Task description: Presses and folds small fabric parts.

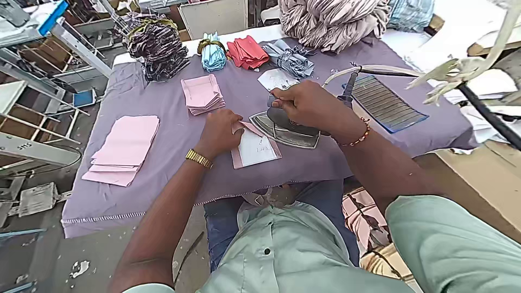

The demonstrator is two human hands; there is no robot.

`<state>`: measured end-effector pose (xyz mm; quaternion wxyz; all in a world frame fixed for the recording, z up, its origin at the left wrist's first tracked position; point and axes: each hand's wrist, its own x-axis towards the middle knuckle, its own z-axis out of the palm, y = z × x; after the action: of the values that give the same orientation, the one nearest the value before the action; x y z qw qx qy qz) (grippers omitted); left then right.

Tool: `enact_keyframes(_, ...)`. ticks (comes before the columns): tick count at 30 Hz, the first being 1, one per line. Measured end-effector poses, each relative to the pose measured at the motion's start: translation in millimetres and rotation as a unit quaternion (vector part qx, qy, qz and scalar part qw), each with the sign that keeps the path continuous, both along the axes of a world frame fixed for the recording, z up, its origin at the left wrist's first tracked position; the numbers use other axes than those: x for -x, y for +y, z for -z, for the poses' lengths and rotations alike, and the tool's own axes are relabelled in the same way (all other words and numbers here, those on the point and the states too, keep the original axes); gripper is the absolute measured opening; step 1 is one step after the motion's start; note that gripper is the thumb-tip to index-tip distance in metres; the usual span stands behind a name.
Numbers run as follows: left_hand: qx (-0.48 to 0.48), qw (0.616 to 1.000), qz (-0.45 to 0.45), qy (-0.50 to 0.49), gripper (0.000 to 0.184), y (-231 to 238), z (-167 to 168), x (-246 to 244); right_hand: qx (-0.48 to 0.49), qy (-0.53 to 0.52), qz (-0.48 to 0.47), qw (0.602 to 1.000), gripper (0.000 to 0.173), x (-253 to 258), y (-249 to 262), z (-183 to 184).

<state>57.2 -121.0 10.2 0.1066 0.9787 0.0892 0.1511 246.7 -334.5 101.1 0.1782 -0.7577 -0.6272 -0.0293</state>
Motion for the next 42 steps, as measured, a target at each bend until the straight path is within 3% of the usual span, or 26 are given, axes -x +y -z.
enact_keyframes(5,0.106,0.994,-0.008,0.001,0.016,-4.6,-8.5,-12.3,0.027,-0.004,0.014,1.000,0.034,3.1,4.3,2.0)
enact_keyframes(8,0.140,0.989,-0.035,-0.001,0.021,-4.0,-12.3,-18.0,0.036,-0.002,0.012,0.999,0.032,-0.8,-2.5,-0.7)
enact_keyframes(10,0.148,0.987,-0.060,0.010,0.033,-6.2,-13.6,-22.5,0.035,0.013,0.011,0.999,0.033,-4.3,-6.9,-1.1)
enact_keyframes(12,0.141,0.986,-0.084,0.035,0.052,-10.5,-17.1,-26.3,0.031,0.015,0.008,0.999,0.031,-5.5,-7.0,-1.7)
enact_keyframes(13,0.137,0.984,-0.096,0.058,0.052,-13.9,-20.3,-27.9,0.029,0.014,0.009,0.999,0.031,-5.4,-6.9,-1.4)
enact_keyframes(16,0.119,0.979,-0.121,0.109,0.030,-23.0,-24.9,-33.4,0.020,0.011,0.009,1.000,0.033,-6.9,-6.9,1.3)
enact_keyframes(18,0.102,0.980,-0.127,0.113,0.024,-25.9,-22.7,-34.1,0.015,0.009,0.007,1.000,0.034,-7.9,-6.2,2.9)
enact_keyframes(22,0.025,0.991,-0.110,0.073,0.019,-38.1,-20.1,-27.9,0.019,0.003,0.009,1.000,0.032,-7.7,-5.1,2.9)
enact_keyframes(28,-0.128,0.988,-0.081,0.029,0.027,-60.1,-4.9,-18.4,0.012,-0.006,0.024,1.000,0.035,-4.1,-4.6,4.3)
enact_keyframes(34,-0.107,0.987,-0.087,0.084,0.050,-90.5,-2.2,0.7,-0.074,0.037,-0.020,0.996,0.033,-15.1,2.8,9.0)
enact_keyframes(38,-0.092,0.993,-0.063,0.045,0.043,-95.4,4.1,20.9,-0.033,0.002,-0.083,0.996,0.044,-19.4,21.2,10.3)
enact_keyframes(42,-0.018,0.998,-0.055,-0.035,0.036,-87.4,15.8,51.0,-0.015,0.003,-0.163,0.986,0.041,-25.3,44.1,8.9)
